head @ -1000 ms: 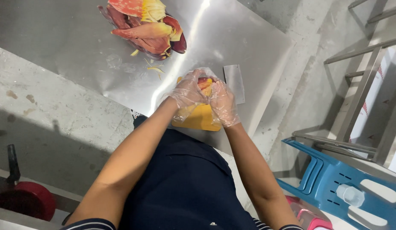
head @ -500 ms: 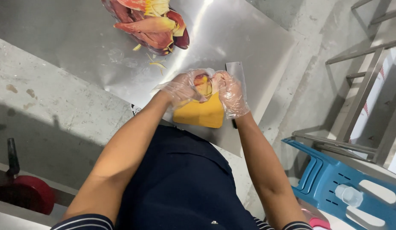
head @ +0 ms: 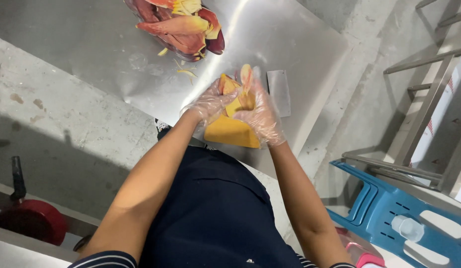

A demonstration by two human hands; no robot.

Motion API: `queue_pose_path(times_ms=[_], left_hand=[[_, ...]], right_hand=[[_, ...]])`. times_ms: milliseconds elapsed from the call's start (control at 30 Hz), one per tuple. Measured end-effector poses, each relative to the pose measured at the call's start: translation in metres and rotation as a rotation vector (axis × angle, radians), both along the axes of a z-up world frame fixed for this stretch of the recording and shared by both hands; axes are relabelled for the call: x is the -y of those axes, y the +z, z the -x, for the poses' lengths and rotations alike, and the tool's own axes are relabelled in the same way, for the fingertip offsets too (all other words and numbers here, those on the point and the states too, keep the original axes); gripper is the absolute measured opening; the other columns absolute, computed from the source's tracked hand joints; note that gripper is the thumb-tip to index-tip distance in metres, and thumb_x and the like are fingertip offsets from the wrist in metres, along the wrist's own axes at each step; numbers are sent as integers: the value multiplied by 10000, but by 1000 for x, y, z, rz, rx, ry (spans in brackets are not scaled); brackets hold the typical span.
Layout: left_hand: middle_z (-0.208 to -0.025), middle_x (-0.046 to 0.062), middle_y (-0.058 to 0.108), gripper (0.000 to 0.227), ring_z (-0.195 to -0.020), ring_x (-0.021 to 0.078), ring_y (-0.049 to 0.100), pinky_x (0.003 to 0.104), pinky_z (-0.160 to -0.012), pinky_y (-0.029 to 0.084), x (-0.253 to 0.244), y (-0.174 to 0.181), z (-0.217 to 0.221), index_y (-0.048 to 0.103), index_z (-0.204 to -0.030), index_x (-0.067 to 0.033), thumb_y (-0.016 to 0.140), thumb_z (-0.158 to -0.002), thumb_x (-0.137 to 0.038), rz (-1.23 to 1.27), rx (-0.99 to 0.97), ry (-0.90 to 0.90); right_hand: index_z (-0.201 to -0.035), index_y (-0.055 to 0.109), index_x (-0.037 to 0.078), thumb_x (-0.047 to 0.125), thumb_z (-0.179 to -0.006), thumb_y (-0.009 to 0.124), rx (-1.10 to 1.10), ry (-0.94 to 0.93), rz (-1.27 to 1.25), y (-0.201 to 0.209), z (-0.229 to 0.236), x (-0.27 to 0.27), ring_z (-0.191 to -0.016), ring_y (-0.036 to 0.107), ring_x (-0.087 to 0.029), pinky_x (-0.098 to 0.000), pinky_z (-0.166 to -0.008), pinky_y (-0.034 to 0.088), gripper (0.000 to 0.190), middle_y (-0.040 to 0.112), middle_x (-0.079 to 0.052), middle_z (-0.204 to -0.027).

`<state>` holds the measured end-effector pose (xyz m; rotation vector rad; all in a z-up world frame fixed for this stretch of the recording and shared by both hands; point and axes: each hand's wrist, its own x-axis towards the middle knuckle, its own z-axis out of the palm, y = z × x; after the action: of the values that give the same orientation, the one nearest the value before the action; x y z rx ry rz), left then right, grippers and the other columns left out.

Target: Peeling and trimming the outer layers of a banana blossom at a kitchen workstation.

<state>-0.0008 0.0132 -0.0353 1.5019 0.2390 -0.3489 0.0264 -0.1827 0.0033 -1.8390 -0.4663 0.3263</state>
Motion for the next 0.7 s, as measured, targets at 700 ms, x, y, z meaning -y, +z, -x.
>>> queue_pose_path(times_ms=[700], left_hand=[[-1221,30,665,524,-1121,110,626,280,-1002,527,23,-33,14,549,-1371,-60,791,-919,-169,330,102,254]], right_hand=[[-1275,585,48,209,-1079,470,85,-117,323,-47,-2,14,-1110,654,-353,-405,-985,500,278,664,-198,-1176]])
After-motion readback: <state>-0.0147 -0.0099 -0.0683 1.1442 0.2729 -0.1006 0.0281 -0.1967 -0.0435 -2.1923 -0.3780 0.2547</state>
